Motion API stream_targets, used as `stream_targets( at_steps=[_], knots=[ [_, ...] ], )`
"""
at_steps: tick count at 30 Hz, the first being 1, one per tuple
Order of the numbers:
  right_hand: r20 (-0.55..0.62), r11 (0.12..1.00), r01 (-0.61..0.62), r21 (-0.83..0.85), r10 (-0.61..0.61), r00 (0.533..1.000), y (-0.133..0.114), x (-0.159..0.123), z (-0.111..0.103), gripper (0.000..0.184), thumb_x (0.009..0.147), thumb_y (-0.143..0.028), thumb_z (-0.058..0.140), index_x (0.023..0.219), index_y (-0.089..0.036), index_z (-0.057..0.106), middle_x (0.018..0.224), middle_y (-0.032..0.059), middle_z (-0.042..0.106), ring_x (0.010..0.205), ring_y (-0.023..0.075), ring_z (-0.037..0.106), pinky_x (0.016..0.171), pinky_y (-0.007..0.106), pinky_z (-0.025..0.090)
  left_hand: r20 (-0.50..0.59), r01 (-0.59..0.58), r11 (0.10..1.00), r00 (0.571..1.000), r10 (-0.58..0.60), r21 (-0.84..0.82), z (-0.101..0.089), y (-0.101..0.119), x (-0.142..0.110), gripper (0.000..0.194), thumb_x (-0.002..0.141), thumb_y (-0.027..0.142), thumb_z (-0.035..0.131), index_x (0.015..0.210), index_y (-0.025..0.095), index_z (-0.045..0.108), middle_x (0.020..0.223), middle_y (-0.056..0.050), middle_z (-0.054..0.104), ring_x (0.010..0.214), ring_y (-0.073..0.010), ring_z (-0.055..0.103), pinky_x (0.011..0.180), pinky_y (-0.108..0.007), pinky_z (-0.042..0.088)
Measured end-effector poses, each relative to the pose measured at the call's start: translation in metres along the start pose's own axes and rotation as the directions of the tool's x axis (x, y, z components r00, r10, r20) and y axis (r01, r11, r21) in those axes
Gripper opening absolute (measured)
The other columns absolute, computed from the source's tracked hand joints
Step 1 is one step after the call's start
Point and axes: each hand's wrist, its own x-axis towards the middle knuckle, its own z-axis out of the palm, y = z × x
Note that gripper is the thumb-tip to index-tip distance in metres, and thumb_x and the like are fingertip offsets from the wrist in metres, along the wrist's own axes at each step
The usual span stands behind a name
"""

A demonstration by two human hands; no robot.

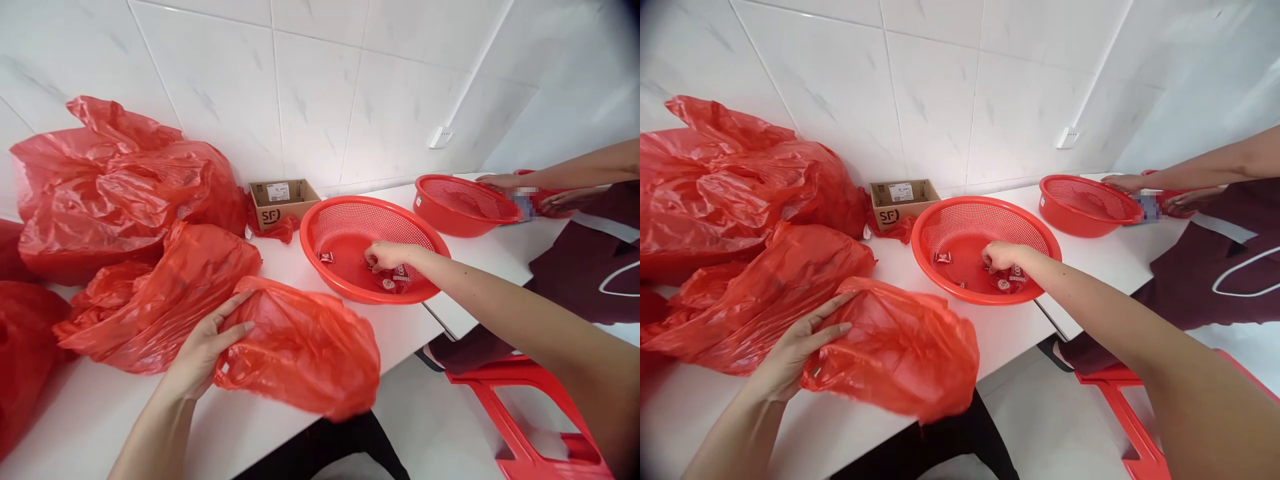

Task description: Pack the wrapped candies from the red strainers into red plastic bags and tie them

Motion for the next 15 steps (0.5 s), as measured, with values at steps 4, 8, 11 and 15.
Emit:
stream_targets(
  at_steps=[4,8,11,15],
  knots=[
    [-0.146,0.997,0.014,0.078,-0.003,0.989,-0.013,-0.014,-0.017,0.013,0.07,-0.018,0.064,0.071,-0.02,0.051,0.078,0.0014,0.061,0.07,0.0161,0.057,0.062,0.028,0.043,0.062,-0.014,0.996,0.998,0.02,-0.085,0.002,-0.001,-0.001,0.087,0.076,0.032,0.075,0.151,0.026,0.031,0.136,-0.012,0.06,0.107,-0.0251,0.068,0.088,-0.03,0.056],
    [-0.385,0.844,0.283,0.455,-0.1,0.917,-0.078,-0.052,-0.02,0.007,0.091,-0.03,0.041,0.094,-0.024,0.043,0.093,0.002,0.063,0.081,0.0148,0.062,0.07,0.03,0.05,0.134,-0.052,0.998,0.989,0.054,-0.016,0.005,-0.007,-0.002,0.088,0.079,0.031,0.074,0.153,0.026,0.026,0.147,-0.011,0.05,0.119,-0.0263,0.061,0.097,-0.033,0.051],
    [-0.271,0.492,0.406,0.77,-0.324,0.906,-0.137,-0.077,0.012,0.01,0.09,-0.034,0.048,0.093,-0.027,0.042,0.091,-0.0011,0.065,0.075,0.0158,0.065,0.068,0.034,0.055,0.155,-0.096,0.991,0.985,0.081,0.089,0.005,-0.01,-0.001,0.085,0.082,0.031,0.07,0.153,0.028,0.025,0.153,-0.01,0.042,0.127,-0.0286,0.054,0.105,-0.04,0.046],
    [-0.197,0.737,0.418,0.531,-0.373,0.907,-0.166,-0.083,0.063,0.017,0.086,-0.029,0.058,0.103,-0.031,0.056,0.111,0.0032,0.065,0.095,0.024,0.066,0.085,0.042,0.055,0.181,-0.204,0.942,0.971,0.159,0.265,0.001,-0.012,-0.003,0.077,0.081,0.027,0.068,0.151,0.026,0.033,0.158,-0.009,0.032,0.14,-0.0312,0.038,0.114,-0.043,0.035]
  ],
)
